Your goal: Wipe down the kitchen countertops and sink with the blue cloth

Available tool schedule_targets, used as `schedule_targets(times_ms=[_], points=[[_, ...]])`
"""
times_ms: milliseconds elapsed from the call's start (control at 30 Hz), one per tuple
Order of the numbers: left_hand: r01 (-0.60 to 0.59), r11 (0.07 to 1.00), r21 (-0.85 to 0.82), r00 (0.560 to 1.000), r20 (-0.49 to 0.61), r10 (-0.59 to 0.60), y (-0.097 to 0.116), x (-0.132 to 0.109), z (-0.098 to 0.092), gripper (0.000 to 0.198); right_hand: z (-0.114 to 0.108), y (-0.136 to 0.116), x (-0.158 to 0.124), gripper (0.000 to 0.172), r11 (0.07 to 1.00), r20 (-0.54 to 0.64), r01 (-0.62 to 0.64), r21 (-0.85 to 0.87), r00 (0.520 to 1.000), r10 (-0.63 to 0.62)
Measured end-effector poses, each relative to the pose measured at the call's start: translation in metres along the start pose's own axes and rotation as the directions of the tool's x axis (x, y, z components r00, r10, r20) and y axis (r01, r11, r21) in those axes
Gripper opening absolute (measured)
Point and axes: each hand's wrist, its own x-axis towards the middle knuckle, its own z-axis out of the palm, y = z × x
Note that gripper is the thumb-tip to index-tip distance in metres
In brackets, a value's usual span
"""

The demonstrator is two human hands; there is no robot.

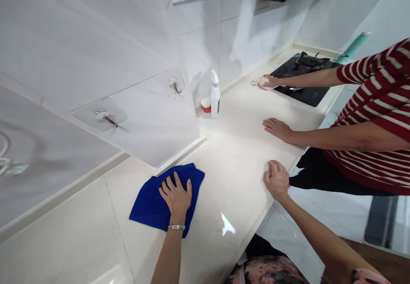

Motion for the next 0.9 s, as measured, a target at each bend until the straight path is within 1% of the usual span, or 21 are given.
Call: schedule_targets(times_ms=[200, 300, 400, 500, 600, 700, 800, 900], points=[[-0.020, 0.999, 0.028, 0.999, -0.025, 0.020, -0.002, 0.000, 0.002, 0.072, -0.002, -0.004, 0.001, 0.041, 1.000, 0.005, 0.003, -0.024, 1.000, -0.002], [-0.045, 0.999, 0.019, 0.998, -0.033, 0.045, -0.004, -0.006, 0.002, 0.072, -0.001, -0.004, 0.000, 0.040, 1.000, 0.001, 0.011, -0.028, 1.000, -0.011], [-0.088, 0.996, 0.001, 0.996, -0.025, 0.088, -0.005, -0.023, -0.001, 0.072, 0.000, -0.004, 0.000, 0.039, 1.000, -0.002, 0.012, -0.025, 1.000, -0.012], [-0.130, 0.991, -0.013, 0.991, -0.001, 0.130, 0.001, -0.054, -0.006, 0.072, 0.002, -0.003, -0.001, 0.038, 1.000, -0.002, 0.014, -0.014, 1.000, -0.014], [-0.188, 0.981, -0.051, 0.981, 0.046, 0.191, 0.014, -0.089, -0.011, 0.072, 0.004, -0.002, -0.002, 0.041, 1.000, 0.002, 0.018, 0.008, 1.000, -0.018], [-0.238, 0.964, -0.119, 0.965, 0.082, 0.249, 0.037, -0.116, -0.010, 0.073, 0.006, -0.003, -0.003, 0.042, 1.000, 0.013, 0.011, 0.026, 1.000, -0.012], [-0.274, 0.941, -0.199, 0.948, 0.111, 0.299, 0.067, -0.128, -0.003, 0.077, 0.006, -0.005, -0.002, 0.041, 0.999, 0.026, 0.001, 0.033, 1.000, -0.002], [-0.334, 0.903, -0.269, 0.909, 0.162, 0.384, 0.094, -0.124, 0.004, 0.083, 0.006, -0.004, -0.002, 0.041, 0.999, 0.039, -0.005, 0.045, 0.999, 0.003]])
